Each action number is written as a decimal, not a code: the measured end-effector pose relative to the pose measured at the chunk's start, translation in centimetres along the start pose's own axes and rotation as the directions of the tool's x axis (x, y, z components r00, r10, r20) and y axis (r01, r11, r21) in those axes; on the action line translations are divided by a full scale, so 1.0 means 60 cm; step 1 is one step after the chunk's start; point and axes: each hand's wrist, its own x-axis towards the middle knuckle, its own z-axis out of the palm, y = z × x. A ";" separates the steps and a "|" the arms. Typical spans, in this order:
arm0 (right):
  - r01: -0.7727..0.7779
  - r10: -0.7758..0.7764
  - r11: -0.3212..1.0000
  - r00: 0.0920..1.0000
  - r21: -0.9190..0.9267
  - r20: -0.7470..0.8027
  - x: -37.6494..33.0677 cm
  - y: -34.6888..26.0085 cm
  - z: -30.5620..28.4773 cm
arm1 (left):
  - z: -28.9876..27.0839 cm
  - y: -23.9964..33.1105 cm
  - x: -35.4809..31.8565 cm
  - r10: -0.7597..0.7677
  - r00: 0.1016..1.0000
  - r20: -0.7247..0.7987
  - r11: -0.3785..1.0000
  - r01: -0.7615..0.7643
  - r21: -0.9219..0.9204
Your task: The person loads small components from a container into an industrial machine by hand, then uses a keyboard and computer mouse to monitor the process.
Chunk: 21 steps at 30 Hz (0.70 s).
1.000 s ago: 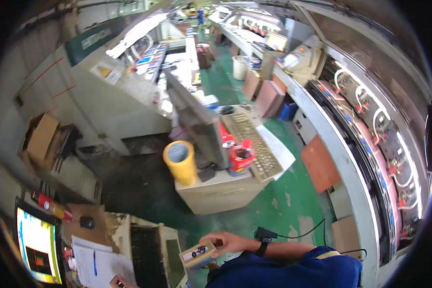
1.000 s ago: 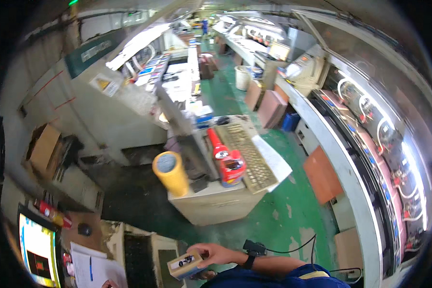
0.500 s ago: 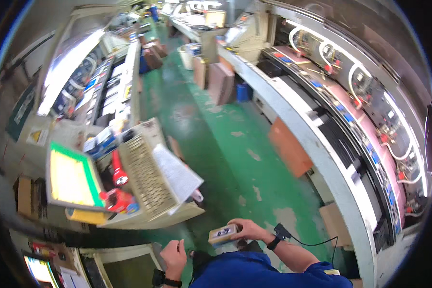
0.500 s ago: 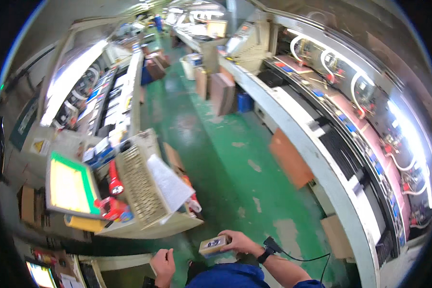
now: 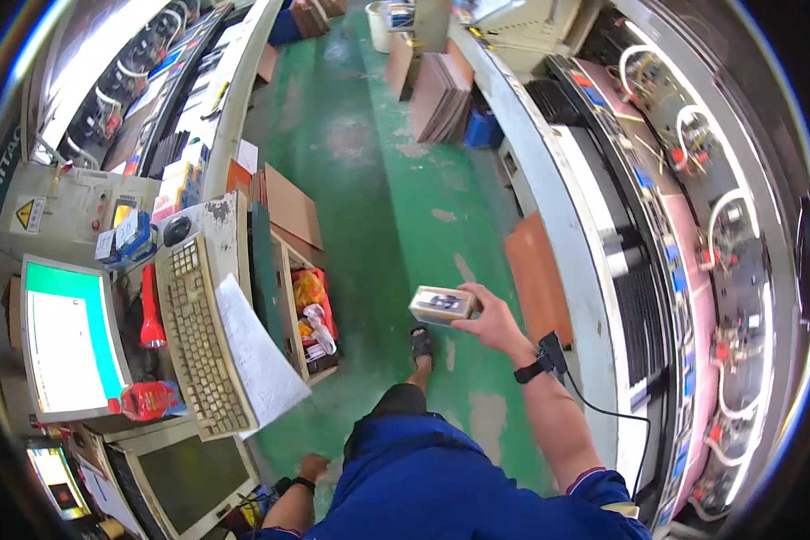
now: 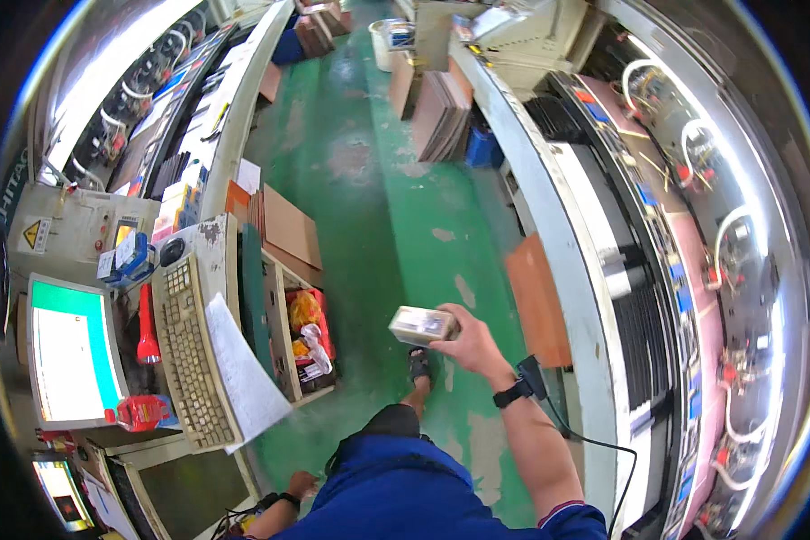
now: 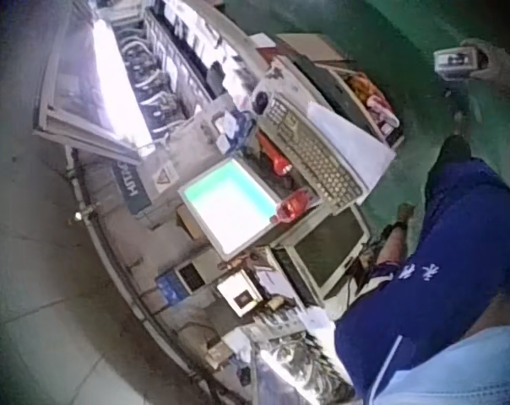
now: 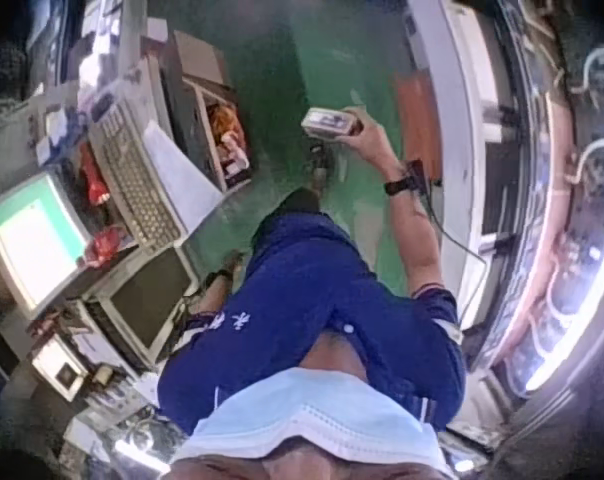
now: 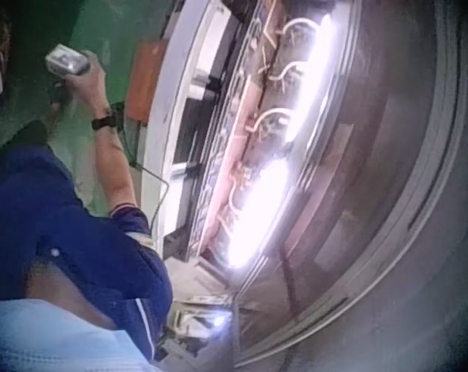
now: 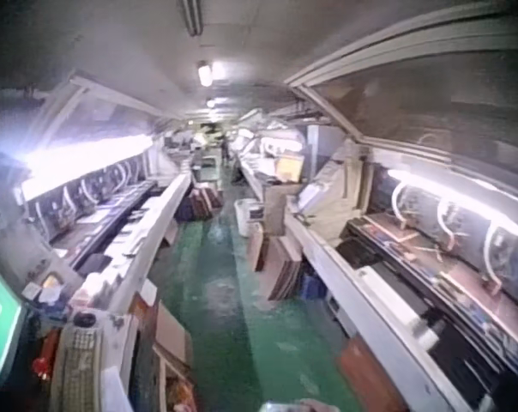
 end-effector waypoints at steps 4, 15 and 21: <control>-0.301 0.296 0.953 0.951 -0.045 -0.087 0.103 0.206 -0.078 | -0.104 0.279 0.079 -0.164 0.986 0.042 0.986 0.165 -0.027; -0.515 0.797 0.395 0.604 -0.761 0.005 0.069 0.588 -0.287 | -0.424 0.603 0.314 -0.479 0.860 -0.178 0.645 0.207 -0.735; -0.491 0.716 0.565 0.692 -0.663 0.098 0.515 0.737 -0.424 | -0.641 0.742 0.540 -0.339 0.940 -0.041 0.270 0.055 -0.961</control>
